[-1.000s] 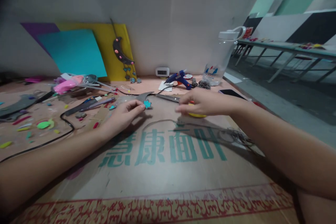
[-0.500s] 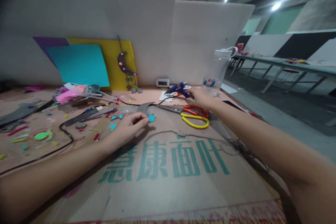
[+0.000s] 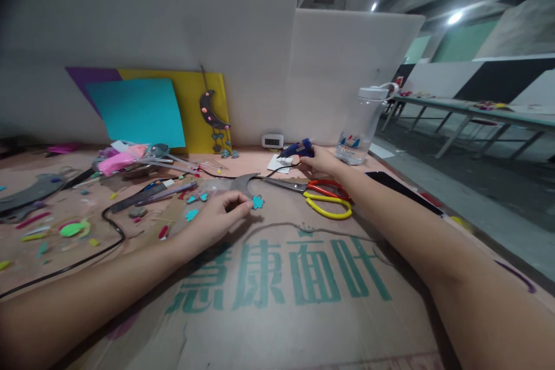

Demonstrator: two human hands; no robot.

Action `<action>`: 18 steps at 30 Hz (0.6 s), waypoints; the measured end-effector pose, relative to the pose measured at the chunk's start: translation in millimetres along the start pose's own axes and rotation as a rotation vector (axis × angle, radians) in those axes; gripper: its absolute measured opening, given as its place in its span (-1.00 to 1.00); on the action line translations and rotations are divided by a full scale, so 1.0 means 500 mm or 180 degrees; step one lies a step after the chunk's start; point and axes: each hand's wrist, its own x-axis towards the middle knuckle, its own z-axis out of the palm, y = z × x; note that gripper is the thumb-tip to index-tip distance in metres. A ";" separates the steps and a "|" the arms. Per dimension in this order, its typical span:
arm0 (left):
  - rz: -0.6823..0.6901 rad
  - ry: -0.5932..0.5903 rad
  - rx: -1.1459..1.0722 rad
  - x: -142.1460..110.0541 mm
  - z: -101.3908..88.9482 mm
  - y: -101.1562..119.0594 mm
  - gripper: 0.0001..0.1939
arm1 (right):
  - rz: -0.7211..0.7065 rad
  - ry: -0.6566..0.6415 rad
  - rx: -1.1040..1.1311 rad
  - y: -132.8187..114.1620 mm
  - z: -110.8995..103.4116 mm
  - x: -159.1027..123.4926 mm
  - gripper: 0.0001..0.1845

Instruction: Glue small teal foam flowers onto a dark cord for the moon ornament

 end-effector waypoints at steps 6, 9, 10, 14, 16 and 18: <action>0.0025 -0.0032 -0.0014 -0.002 -0.001 0.005 -0.76 | 0.0144 0.0064 0.0341 -0.030 -0.033 -0.041 -0.68; 0.0021 -0.0060 -0.0028 -0.003 -0.002 0.008 -0.77 | 0.0153 0.0059 0.0420 -0.053 -0.044 -0.086 -0.56; 0.0025 -0.0066 -0.0038 -0.003 -0.002 0.009 -0.76 | 0.0089 0.0025 0.0464 -0.059 -0.045 -0.104 -0.56; -0.0012 -0.0042 -0.0001 -0.003 -0.002 0.009 -0.75 | -0.0465 -0.0142 0.0795 -0.082 -0.037 -0.193 -0.61; -0.0009 -0.0029 0.0112 -0.004 -0.003 0.008 -0.77 | -0.0678 -0.0135 0.0770 -0.094 -0.030 -0.239 -0.71; 0.0012 -0.0003 0.0264 -0.005 -0.003 0.008 -0.79 | -0.0538 -0.0111 0.0547 -0.104 -0.024 -0.277 -0.79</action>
